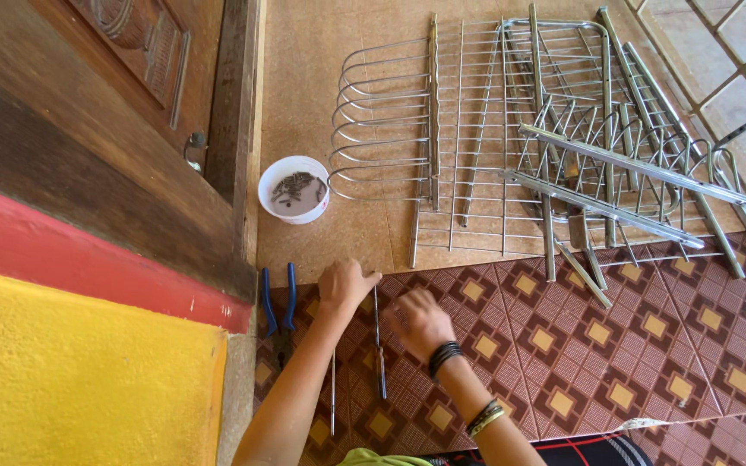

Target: The person assembles a metal dish rack on the floor by connecting wireframe sections with screws and nuts. They use a screwdriver to tighten fasteners and arrange the components into a larger structure.

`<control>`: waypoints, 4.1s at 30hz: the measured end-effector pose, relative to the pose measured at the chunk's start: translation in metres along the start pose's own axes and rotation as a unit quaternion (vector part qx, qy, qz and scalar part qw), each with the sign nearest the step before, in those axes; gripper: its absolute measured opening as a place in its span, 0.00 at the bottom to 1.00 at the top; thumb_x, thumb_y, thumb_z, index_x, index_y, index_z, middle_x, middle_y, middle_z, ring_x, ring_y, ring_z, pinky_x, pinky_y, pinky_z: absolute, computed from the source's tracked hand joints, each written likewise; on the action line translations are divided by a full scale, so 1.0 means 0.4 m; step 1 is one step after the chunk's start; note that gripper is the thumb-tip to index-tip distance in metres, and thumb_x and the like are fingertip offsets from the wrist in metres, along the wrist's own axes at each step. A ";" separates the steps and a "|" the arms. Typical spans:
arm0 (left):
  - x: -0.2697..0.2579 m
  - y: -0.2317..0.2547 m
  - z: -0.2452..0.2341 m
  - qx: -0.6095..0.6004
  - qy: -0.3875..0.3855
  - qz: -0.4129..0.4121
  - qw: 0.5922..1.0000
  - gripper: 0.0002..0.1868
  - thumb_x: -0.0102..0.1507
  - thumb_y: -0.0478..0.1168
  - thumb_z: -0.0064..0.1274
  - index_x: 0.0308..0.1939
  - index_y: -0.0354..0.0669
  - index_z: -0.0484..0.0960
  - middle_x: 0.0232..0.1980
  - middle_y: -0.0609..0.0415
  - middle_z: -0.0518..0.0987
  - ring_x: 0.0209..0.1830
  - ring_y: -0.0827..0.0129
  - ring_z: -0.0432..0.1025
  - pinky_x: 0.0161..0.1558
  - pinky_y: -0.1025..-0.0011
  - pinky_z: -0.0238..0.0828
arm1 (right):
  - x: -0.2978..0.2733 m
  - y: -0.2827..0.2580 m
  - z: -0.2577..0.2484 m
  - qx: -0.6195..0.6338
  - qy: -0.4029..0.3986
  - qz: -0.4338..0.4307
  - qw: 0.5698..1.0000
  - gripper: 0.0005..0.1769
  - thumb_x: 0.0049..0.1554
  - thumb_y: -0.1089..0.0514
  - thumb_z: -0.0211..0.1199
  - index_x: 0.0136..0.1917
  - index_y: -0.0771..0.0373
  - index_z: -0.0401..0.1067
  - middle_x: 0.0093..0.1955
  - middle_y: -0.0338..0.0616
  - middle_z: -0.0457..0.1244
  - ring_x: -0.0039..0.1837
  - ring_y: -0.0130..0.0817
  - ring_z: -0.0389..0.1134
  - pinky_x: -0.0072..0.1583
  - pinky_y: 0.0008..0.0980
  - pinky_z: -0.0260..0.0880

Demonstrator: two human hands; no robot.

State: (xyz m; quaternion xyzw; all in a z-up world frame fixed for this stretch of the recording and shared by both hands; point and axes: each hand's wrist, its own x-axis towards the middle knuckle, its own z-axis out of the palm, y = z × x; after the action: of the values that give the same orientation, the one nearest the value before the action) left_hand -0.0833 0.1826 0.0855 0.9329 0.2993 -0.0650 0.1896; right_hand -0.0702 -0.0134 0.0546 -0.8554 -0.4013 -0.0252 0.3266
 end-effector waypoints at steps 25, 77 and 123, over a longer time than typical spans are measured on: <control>-0.006 0.130 0.070 -0.173 0.065 0.118 0.976 0.19 0.62 0.53 0.60 0.32 0.39 0.87 0.29 0.46 0.85 0.28 0.56 0.81 0.36 0.62 0.79 | -0.068 0.047 -0.146 0.155 -0.045 0.303 0.939 0.13 0.53 0.51 0.68 0.50 0.57 0.78 0.36 0.45 0.73 0.35 0.29 0.75 0.41 0.30 0.76; 0.037 0.603 0.213 -0.199 -0.048 0.366 0.908 0.13 0.68 0.47 0.52 0.49 0.47 0.86 0.42 0.56 0.88 0.26 0.71 0.74 0.31 0.70 0.74 | -0.212 0.478 -0.289 0.720 0.408 0.111 0.550 0.18 0.63 0.51 0.53 0.63 0.60 0.69 0.46 0.47 0.70 0.59 0.47 0.71 0.57 0.42 0.72; 0.294 0.778 0.125 -0.804 -0.198 0.194 0.525 0.05 0.64 0.34 0.58 0.40 0.38 0.78 0.43 0.46 0.81 0.47 0.61 0.80 0.55 0.63 0.83 | -0.250 0.558 -0.249 0.717 0.403 0.185 0.537 0.24 0.67 0.48 0.49 0.59 0.71 0.71 0.38 0.52 0.69 0.46 0.41 0.69 0.54 0.39 0.69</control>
State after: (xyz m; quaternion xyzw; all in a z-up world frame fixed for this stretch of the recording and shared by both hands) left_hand 0.1932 -0.0072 0.1100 0.3828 -0.0095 0.0587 0.9219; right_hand 0.0408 -0.2419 -0.0179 -0.2898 0.0565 -0.0098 0.9554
